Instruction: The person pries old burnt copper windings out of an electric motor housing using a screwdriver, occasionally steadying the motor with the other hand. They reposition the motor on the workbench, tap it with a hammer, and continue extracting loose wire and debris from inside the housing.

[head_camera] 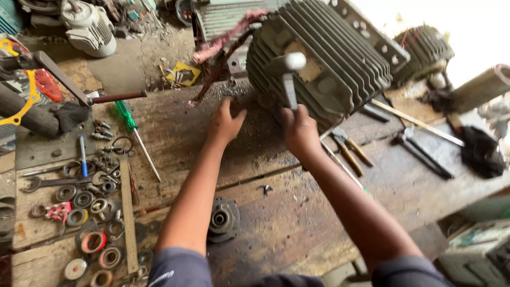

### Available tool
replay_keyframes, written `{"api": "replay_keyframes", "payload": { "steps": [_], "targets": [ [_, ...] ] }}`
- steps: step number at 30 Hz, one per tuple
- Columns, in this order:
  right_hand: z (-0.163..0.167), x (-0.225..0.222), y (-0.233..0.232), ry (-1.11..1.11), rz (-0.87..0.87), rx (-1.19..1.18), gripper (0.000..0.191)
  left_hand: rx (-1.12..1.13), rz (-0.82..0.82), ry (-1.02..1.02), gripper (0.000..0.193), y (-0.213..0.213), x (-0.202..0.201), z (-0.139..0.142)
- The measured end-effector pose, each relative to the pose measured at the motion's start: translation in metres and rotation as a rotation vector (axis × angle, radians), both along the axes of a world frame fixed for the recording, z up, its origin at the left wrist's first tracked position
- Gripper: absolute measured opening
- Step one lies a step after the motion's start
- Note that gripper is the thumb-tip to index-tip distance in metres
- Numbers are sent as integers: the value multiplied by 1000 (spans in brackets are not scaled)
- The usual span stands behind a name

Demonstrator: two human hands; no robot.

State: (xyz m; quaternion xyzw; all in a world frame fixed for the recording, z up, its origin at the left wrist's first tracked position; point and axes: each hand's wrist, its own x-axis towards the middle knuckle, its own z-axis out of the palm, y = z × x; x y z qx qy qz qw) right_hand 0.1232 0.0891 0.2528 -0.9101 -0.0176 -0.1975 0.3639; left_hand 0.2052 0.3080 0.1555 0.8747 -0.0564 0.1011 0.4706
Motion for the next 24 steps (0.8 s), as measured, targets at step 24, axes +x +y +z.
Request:
{"api": "replay_keyframes", "payload": {
  "steps": [24],
  "targets": [
    [55,4,-35,68,-13,-9,40,411,-36,-63,84,-41,-9,24]
  ]
}}
